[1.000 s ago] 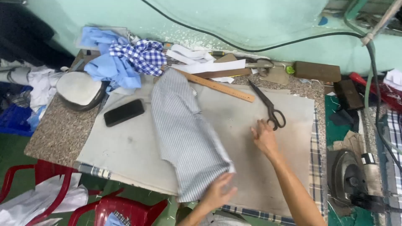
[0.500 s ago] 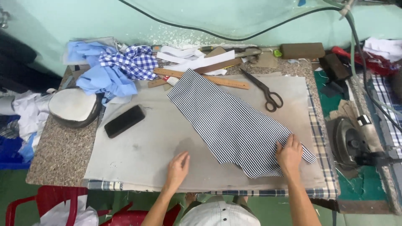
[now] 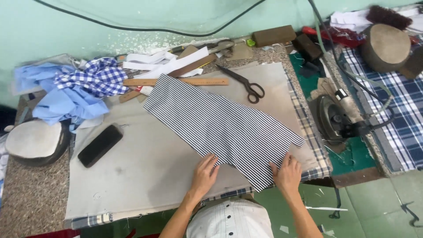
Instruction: The person irons a striped fabric piece on a worktable, using a ruler to align and press the edges. They repeatedly smooth the fabric, measure with a ruler, and apply the iron to flatten the material.
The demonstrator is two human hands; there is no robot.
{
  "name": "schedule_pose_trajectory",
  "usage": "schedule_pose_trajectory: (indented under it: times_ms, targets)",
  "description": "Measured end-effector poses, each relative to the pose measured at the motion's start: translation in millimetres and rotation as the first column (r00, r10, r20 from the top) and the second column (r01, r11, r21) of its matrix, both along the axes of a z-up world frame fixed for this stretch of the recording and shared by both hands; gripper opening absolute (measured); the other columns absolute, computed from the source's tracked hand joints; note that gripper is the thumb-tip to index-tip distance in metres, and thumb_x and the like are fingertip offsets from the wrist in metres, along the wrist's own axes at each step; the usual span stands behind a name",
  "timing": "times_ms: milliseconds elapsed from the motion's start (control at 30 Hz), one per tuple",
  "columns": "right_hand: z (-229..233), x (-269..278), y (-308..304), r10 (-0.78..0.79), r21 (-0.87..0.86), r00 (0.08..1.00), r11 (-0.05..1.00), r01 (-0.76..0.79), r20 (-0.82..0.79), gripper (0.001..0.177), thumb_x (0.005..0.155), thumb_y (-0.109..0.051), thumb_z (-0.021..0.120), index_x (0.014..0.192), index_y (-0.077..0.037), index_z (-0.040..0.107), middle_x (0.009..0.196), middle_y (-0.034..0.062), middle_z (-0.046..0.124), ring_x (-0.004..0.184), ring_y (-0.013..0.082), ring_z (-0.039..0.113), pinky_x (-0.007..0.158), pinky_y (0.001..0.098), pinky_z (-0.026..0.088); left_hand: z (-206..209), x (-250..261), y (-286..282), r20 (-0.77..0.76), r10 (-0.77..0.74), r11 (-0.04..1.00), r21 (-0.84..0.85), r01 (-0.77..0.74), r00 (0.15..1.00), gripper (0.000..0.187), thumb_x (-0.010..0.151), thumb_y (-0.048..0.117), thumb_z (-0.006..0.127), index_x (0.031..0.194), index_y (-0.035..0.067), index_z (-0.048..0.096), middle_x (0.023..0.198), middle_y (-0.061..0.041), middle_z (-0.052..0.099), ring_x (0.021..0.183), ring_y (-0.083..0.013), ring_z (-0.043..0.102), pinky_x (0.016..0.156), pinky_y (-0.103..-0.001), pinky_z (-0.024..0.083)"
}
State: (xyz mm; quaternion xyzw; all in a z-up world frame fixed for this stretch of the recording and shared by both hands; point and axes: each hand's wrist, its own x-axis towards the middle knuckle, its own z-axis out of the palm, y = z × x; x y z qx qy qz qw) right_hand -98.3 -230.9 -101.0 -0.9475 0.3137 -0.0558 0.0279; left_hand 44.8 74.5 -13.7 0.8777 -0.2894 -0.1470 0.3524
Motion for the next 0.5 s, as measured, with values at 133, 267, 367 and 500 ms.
schedule_pose_trajectory:
  times_ms: [133,267,367,500]
  targets:
    - [-29.5,-10.2,-22.2,-0.095,-0.031,0.996,0.995,0.094,-0.002,0.076,0.086,-0.062,0.065,0.139,-0.008,0.062,0.123,0.0166,0.062,0.11,0.036,0.061,0.091,0.0463,0.05,-16.5,-13.7,-35.9,-0.087,-0.079,0.997,-0.011,0.078,0.993,0.037,0.106,0.021,0.055,0.138,0.003,0.059,0.144,-0.02,0.056,0.143,-0.035,0.044,0.116,-0.046,0.038]
    - [-38.7,-5.8,-29.2,-0.002,0.083,0.981,0.996,-0.015,0.195,0.036,0.1,-0.044,0.058,0.106,-0.009,0.066,0.1,0.0129,0.062,0.089,0.0323,0.056,0.077,0.0445,0.043,-63.8,-34.9,-69.7,0.225,-0.197,0.97,-0.097,0.224,0.954,0.039,0.1,0.023,0.061,0.133,0.003,0.064,0.14,-0.017,0.061,0.135,-0.0324,0.052,0.115,-0.048,0.039]
    - [-17.5,1.6,-23.5,-0.003,0.265,0.975,0.963,-0.057,0.223,0.03,0.101,-0.034,0.058,0.093,-0.006,0.064,0.094,0.0151,0.065,0.084,0.033,0.06,0.071,0.0453,0.047,-63.4,-47.1,-91.5,0.205,-0.247,0.962,-0.062,0.264,0.947,0.05,0.097,0.031,0.067,0.138,0.004,0.059,0.146,-0.018,0.055,0.138,-0.0338,0.047,0.116,-0.05,0.035]
    - [69.9,13.4,3.9,-0.183,0.877,0.969,0.478,-0.057,0.163,0.023,0.101,-0.031,0.06,0.102,-0.009,0.065,0.07,0.0025,0.059,0.06,0.014,0.048,0.06,0.0313,0.04,-23.8,-48.7,-126.6,-0.064,-0.309,0.897,0.312,0.313,0.949,0.126,0.081,0.066,0.077,0.162,0.009,-0.001,0.169,-0.02,-0.01,0.156,-0.035,-0.009,0.125,-0.05,-0.001]
